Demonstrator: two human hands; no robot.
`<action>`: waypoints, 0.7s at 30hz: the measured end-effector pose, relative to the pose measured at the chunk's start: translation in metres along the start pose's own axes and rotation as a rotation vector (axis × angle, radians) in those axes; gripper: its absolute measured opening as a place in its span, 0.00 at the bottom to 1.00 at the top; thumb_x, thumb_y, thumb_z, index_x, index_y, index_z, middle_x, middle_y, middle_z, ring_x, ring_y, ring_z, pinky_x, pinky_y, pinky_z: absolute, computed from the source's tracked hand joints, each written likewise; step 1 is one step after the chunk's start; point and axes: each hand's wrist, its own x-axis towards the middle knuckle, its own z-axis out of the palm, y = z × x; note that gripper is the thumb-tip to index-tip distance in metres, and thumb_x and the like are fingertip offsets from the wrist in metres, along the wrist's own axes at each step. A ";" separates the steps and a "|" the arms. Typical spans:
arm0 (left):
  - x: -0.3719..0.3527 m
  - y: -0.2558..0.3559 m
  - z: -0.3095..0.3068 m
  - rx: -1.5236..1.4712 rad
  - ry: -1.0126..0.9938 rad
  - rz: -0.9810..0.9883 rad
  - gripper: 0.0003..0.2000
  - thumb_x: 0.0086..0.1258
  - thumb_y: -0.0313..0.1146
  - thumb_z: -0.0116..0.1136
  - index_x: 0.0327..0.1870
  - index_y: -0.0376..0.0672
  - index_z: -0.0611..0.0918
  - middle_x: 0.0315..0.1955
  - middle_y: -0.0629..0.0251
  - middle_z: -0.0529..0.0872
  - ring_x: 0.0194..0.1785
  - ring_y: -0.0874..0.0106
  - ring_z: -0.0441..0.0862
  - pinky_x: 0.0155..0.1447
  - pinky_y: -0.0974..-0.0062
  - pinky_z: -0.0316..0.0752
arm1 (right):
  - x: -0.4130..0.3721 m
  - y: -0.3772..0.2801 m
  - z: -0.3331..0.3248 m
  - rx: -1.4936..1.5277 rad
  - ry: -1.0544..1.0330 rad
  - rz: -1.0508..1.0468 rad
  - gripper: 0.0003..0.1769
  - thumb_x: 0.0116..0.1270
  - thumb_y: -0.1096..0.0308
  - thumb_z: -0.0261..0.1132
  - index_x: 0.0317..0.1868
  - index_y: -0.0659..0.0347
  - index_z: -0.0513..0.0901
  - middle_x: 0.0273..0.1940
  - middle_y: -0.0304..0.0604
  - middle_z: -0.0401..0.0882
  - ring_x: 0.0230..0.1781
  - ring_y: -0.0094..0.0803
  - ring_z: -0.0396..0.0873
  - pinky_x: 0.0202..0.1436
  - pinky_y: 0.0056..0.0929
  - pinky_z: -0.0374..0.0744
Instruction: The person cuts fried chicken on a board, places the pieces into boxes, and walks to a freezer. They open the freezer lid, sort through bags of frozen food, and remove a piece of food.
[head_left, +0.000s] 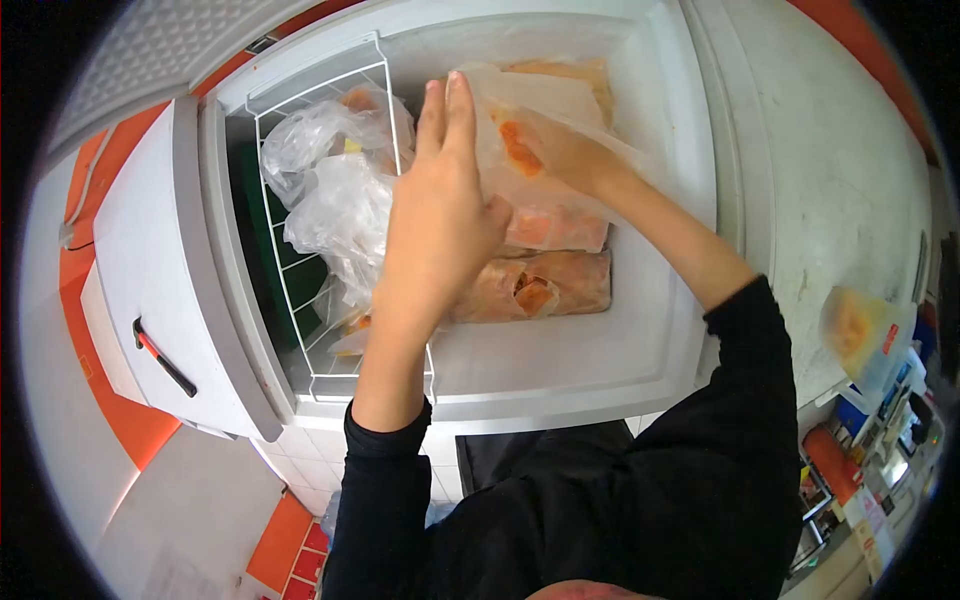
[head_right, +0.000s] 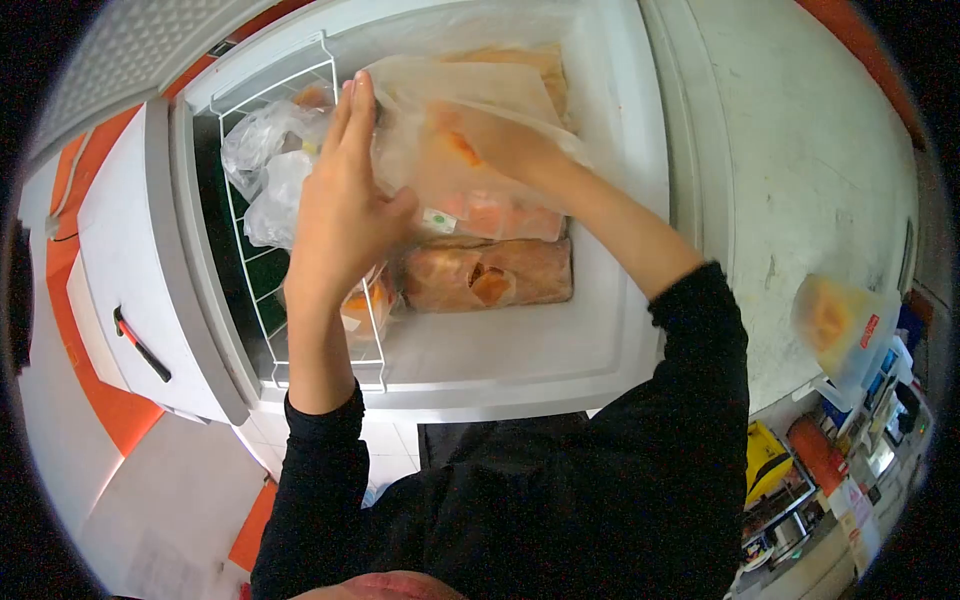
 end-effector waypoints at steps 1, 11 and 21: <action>0.002 0.000 -0.002 -0.020 -0.025 -0.035 0.43 0.45 0.20 0.57 0.68 0.36 0.54 0.63 0.35 0.58 0.47 0.46 0.78 0.46 0.65 0.77 | -0.014 -0.002 -0.003 -0.134 0.096 -0.080 0.16 0.67 0.63 0.56 0.50 0.65 0.75 0.46 0.43 0.78 0.44 0.31 0.76 0.50 0.31 0.74; 0.010 -0.006 -0.006 -0.048 -0.033 -0.055 0.45 0.44 0.18 0.58 0.70 0.46 0.57 0.64 0.50 0.65 0.36 0.73 0.76 0.37 0.81 0.75 | -0.316 -0.069 -0.148 -0.838 1.729 -0.307 0.10 0.60 0.70 0.65 0.40 0.65 0.77 0.32 0.46 0.81 0.32 0.33 0.81 0.39 0.28 0.81; 0.041 -0.005 -0.015 0.085 -0.054 -0.005 0.39 0.44 0.22 0.58 0.66 0.47 0.66 0.65 0.47 0.61 0.42 0.63 0.74 0.47 0.71 0.72 | -0.472 0.011 -0.334 -1.050 1.052 0.699 0.20 0.66 0.58 0.59 0.54 0.60 0.75 0.43 0.53 0.80 0.44 0.39 0.80 0.48 0.32 0.74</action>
